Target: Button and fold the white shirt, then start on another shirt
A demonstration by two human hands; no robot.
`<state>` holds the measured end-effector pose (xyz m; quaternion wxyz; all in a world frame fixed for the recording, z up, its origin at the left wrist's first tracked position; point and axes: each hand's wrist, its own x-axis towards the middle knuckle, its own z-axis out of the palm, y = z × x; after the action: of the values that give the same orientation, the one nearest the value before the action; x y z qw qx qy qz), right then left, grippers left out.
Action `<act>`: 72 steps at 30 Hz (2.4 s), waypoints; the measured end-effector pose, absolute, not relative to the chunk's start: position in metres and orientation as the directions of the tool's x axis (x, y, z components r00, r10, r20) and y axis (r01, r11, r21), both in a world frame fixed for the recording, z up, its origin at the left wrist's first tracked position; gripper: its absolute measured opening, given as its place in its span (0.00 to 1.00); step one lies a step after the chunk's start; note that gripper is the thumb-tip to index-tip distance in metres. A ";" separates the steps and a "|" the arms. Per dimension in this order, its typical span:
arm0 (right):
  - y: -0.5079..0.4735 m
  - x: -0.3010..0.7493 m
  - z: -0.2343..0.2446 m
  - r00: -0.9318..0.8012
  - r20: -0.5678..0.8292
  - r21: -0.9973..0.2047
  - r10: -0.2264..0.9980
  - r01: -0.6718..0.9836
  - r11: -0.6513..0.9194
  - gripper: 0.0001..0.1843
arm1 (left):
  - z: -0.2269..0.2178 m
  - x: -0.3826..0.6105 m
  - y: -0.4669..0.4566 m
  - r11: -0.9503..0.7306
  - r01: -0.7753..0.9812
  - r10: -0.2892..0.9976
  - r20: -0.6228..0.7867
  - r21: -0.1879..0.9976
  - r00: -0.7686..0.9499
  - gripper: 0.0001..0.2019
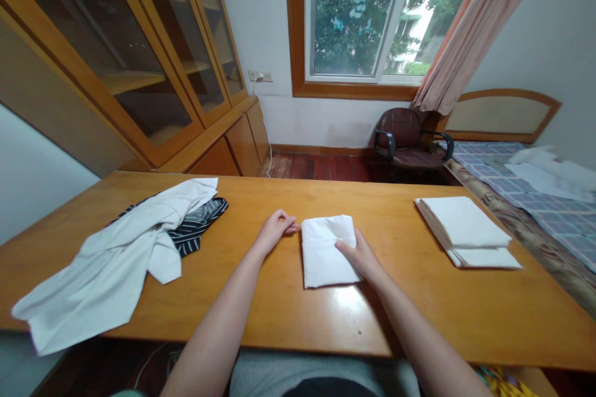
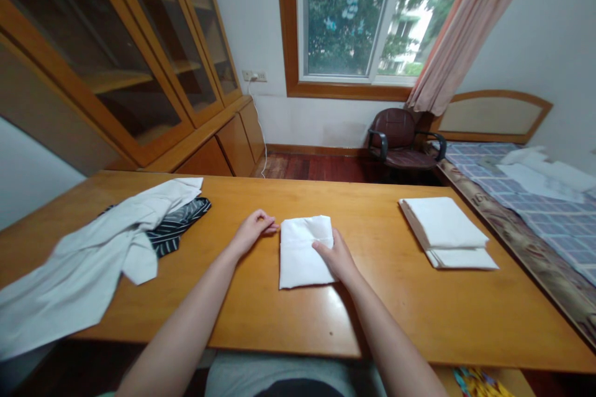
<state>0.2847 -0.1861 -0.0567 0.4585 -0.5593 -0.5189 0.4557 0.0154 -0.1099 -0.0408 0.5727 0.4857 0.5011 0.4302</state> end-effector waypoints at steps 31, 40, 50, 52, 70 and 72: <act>-0.183 0.288 -0.070 -0.247 0.197 -0.460 0.949 0.831 0.312 0.30 | -0.067 0.056 -0.162 -0.624 0.696 0.780 0.231 0.356 0.581 0.28; -0.190 0.300 -0.074 -0.251 0.255 -0.502 0.934 0.791 0.349 0.28 | -0.071 0.041 -0.150 -0.246 0.231 0.965 0.217 0.941 0.145 0.17; -0.190 0.301 -0.078 -0.224 0.297 -0.562 0.928 0.745 0.360 0.26 | -0.071 0.005 -0.139 0.062 -0.703 0.976 -0.190 0.709 -0.106 0.08; -0.191 0.300 -0.077 -0.218 0.309 -0.572 0.926 0.735 0.364 0.26 | -0.071 0.004 -0.141 0.059 -0.716 0.969 -0.213 0.695 -0.127 0.07; -0.210 0.291 -0.072 0.096 0.326 -0.437 0.940 0.898 0.060 0.28 | -0.064 0.044 -0.183 -0.458 0.495 0.888 0.356 0.739 0.291 0.20; -0.210 0.290 -0.071 0.065 0.338 -0.433 0.939 0.896 0.094 0.28 | -0.065 0.044 -0.183 -0.427 0.402 0.900 0.338 0.810 0.274 0.22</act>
<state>0.2903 -0.2102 -0.0714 0.2844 -0.6719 -0.6828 0.0374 0.0438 -0.1828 -0.0653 0.3038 0.7381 0.4409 0.4104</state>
